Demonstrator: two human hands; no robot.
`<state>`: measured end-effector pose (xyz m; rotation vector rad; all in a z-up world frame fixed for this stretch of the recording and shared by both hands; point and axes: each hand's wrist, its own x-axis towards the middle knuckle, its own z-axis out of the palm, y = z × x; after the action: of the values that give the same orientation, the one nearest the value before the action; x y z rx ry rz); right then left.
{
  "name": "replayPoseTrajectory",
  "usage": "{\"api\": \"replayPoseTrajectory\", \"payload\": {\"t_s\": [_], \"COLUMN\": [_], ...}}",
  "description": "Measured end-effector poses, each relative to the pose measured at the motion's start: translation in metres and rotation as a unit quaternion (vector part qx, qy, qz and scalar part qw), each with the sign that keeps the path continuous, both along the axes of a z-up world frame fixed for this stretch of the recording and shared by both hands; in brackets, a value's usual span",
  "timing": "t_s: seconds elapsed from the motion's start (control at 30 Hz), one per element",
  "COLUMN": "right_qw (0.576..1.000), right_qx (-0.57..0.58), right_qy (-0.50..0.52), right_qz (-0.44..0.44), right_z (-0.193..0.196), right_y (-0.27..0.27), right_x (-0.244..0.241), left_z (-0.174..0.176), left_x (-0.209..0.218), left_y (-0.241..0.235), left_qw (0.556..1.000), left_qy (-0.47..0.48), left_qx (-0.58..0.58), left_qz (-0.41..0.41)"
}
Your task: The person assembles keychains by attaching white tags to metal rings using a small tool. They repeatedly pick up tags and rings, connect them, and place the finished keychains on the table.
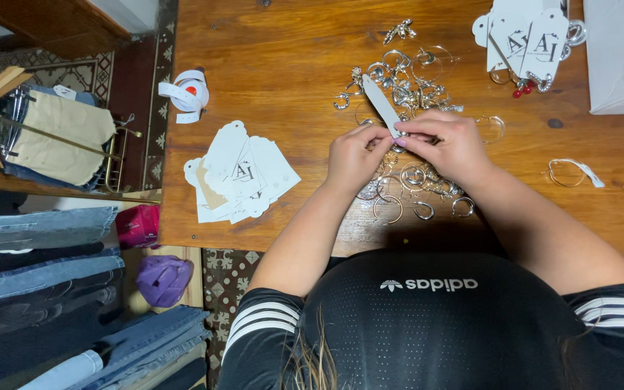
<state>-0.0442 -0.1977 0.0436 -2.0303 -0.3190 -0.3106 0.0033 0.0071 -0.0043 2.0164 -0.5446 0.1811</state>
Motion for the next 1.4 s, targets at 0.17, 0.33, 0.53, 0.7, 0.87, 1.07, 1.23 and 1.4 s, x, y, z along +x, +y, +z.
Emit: {"api": "replayPoseTrajectory", "payload": {"t_s": [0.17,0.33,0.53,0.7,0.87,1.07,1.23,1.4], "right_qw": [0.998,0.996,0.99,0.995,0.999,0.971,0.961,0.937], "right_qx": [0.049,0.07,0.112,0.086,-0.027,-0.147,-0.168,-0.231], "right_qy": [0.024,0.055,0.082,0.05,-0.035,-0.174,-0.204,-0.249], "right_qz": [-0.006,-0.015,-0.009,0.004,0.017,0.065,0.083,0.083], "right_z": [-0.01,-0.018,-0.025,-0.018,0.013,0.006,0.003,0.005], "right_y": [-0.008,-0.013,-0.011,-0.008,-0.003,-0.003,-0.002,0.001], "right_x": [0.002,0.004,0.004,0.002,-0.008,-0.011,-0.011,-0.012], "left_z": [0.007,0.014,0.009,0.005,-0.007,-0.005,0.013,0.017], "left_x": [-0.004,-0.005,-0.004,-0.002,0.004,0.008,0.0,-0.003], "left_y": [-0.005,-0.003,-0.004,-0.003,0.0,0.004,-0.001,-0.004], "left_qw": [0.999,0.999,0.998,0.998,0.977,0.965,0.955,0.95], "left_qy": [0.003,-0.007,-0.029,-0.026,0.134,0.207,0.218,0.275], "left_qx": [-0.051,-0.05,-0.062,-0.046,-0.149,-0.155,-0.197,-0.139], "left_qz": [-0.006,-0.013,-0.018,-0.031,-0.071,-0.051,-0.024,-0.047]}}
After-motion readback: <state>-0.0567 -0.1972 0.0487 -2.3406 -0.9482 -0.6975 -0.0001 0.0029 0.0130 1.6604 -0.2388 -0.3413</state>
